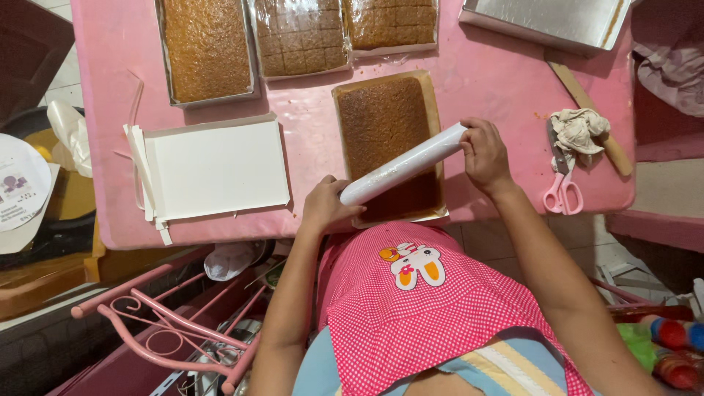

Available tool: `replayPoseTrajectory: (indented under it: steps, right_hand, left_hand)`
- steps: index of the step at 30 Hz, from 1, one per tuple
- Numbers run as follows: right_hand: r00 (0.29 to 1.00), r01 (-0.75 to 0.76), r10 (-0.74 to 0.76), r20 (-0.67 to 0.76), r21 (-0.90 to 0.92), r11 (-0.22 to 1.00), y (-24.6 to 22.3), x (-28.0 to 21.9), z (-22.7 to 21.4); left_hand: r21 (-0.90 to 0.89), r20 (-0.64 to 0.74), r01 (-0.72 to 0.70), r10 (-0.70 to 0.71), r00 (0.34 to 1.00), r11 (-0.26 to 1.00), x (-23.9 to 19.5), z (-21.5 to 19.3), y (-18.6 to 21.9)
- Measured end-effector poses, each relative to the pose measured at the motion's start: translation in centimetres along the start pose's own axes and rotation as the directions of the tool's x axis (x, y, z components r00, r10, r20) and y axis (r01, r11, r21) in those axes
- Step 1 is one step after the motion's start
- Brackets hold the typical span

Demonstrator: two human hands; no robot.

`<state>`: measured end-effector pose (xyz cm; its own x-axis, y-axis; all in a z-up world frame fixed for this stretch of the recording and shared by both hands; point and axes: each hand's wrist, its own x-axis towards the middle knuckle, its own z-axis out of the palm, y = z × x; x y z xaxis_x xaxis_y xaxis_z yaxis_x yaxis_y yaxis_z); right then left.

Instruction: The person wraps a rectangular cake in a metal tray with plastic wrap. They unroll the wrap, cover the cake, cut the wrap with scissors, and fold the edges to secure it. The wrapped cake is then placed with other wrapped cakes on the table.

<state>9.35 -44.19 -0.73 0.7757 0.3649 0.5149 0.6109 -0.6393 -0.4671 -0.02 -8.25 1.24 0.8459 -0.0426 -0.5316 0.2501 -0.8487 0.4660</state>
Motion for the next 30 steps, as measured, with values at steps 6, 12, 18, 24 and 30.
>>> replayPoseTrajectory:
  steps: [6,12,18,24,30]
  right_hand:
    - [0.997,-0.082,0.080,0.016,0.168,0.982,-1.1,0.3,-0.8]
    - [0.998,-0.011,0.007,0.063,0.052,0.999,0.7,-0.3,-0.1]
    - [0.997,-0.028,0.028,0.073,0.001,1.000,1.1,-0.1,0.2]
    - [0.995,-0.079,0.060,0.085,0.246,0.966,-0.2,0.5,-1.3]
    - [0.996,-0.065,0.054,0.073,0.158,0.985,-0.7,0.9,-0.9]
  left_hand:
    - [-0.016,-0.019,-0.007,0.006,1.000,1.000,-0.3,-0.3,0.2]
    - [0.019,-0.053,-0.060,0.060,0.997,0.998,0.0,0.0,-0.4]
    - [0.067,-0.120,-0.095,0.103,0.987,0.993,0.6,0.5,-0.6]
    - [0.048,-0.191,-0.136,0.143,0.971,0.990,0.5,0.8,-0.9]
    - [0.086,-0.269,-0.135,0.154,0.951,0.987,1.0,1.9,-0.6]
